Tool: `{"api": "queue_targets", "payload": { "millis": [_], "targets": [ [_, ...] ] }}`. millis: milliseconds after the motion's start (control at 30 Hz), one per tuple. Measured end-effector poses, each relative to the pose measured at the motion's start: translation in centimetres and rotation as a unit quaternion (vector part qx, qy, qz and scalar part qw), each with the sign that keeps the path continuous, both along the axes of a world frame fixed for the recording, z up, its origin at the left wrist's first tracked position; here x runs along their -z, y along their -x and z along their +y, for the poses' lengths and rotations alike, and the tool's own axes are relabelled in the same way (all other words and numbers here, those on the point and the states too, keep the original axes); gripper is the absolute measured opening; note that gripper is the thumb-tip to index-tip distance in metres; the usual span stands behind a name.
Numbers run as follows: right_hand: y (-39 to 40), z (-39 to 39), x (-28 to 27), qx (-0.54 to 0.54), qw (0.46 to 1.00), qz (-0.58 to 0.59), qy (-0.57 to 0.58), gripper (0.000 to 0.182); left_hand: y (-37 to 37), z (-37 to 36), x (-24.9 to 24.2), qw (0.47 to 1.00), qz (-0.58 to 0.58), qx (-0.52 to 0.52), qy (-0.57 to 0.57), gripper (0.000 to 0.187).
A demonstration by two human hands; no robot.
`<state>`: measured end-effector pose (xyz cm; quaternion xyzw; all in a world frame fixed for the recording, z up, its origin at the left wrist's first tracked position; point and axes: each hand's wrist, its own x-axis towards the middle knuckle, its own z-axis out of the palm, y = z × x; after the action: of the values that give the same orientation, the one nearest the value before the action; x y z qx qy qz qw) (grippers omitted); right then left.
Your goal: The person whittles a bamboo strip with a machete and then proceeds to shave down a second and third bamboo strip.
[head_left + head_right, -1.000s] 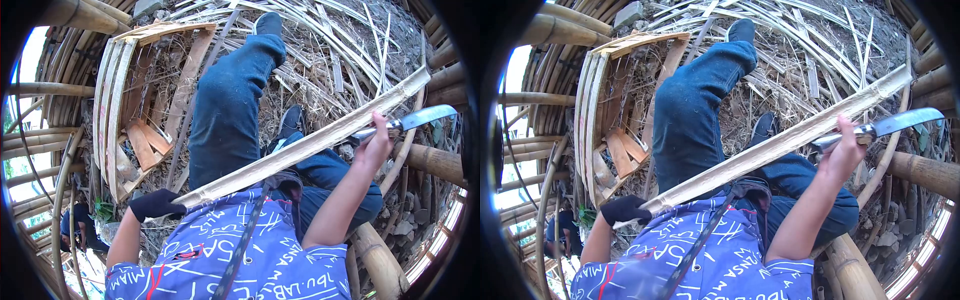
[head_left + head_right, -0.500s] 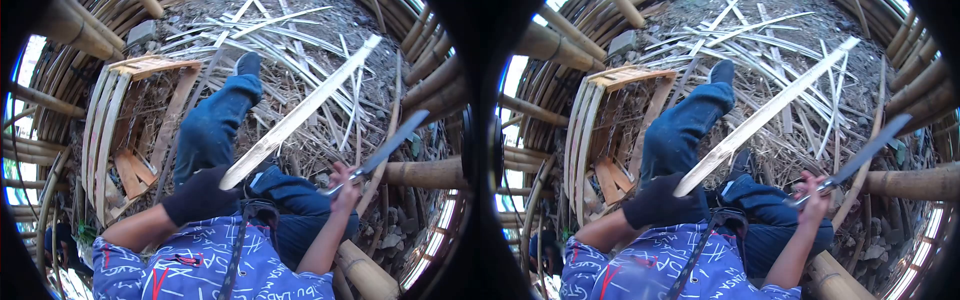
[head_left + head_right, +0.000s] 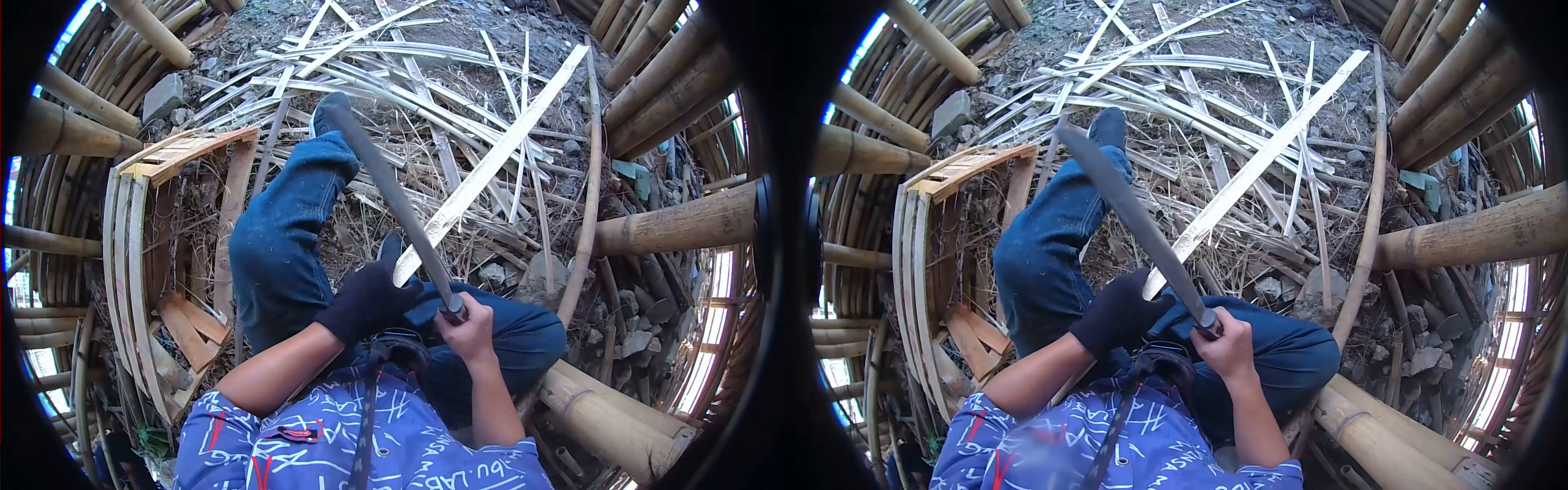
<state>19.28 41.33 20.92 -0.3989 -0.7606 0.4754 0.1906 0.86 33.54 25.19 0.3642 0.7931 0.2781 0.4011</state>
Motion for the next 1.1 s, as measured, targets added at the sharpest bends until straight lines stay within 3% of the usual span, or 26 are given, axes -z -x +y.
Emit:
{"api": "queue_targets", "payload": {
  "millis": [67,200,267,367,600,667,767,867,967,1100],
  "targets": [
    [0.9,0.5,-0.4,-0.026,0.999,-0.029,-0.033,0.021,0.0,-0.4,0.2,0.999,0.004,-0.008,-0.053,0.035],
    [1.0,1.6,0.5,-0.046,0.996,-0.061,-0.045,0.021,0.0,-1.0,-0.7,0.998,0.036,-0.002,-0.052,0.032],
    [0.9,2.3,0.9,-0.042,0.994,-0.07,-0.078,0.019,-0.2,-1.3,-1.0,0.991,0.106,0.028,-0.082,0.031],
    [0.8,2.8,0.8,-0.033,0.986,-0.072,-0.148,0.018,-0.3,-1.6,-1.1,0.988,0.095,0.031,-0.115,0.032],
    [1.3,2.3,0.5,-0.063,0.986,-0.067,-0.141,0.017,-0.1,-2.1,-0.1,0.993,0.088,0.006,-0.074,0.03],
    [1.8,1.9,0.0,-0.061,0.989,-0.032,-0.129,0.018,0.0,-2.3,0.1,0.99,0.087,0.008,-0.108,0.044],
    [1.8,2.6,0.4,-0.066,0.984,-0.054,-0.158,0.017,0.0,-2.5,-0.3,0.994,0.084,0.005,-0.074,0.03],
    [1.8,4.5,0.7,-0.058,0.965,-0.096,-0.238,0.018,0.2,-2.4,-1.0,0.99,0.106,0.053,-0.073,0.03],
    [1.7,5.6,1.7,-0.034,0.966,-0.102,-0.234,0.017,0.6,-1.9,-2.8,0.996,0.067,0.003,-0.057,0.032],
    [2.1,5.7,1.8,-0.028,0.967,-0.108,-0.228,0.017,0.9,-2.3,-1.6,0.994,0.083,0.007,-0.067,0.033]
  ]
}}
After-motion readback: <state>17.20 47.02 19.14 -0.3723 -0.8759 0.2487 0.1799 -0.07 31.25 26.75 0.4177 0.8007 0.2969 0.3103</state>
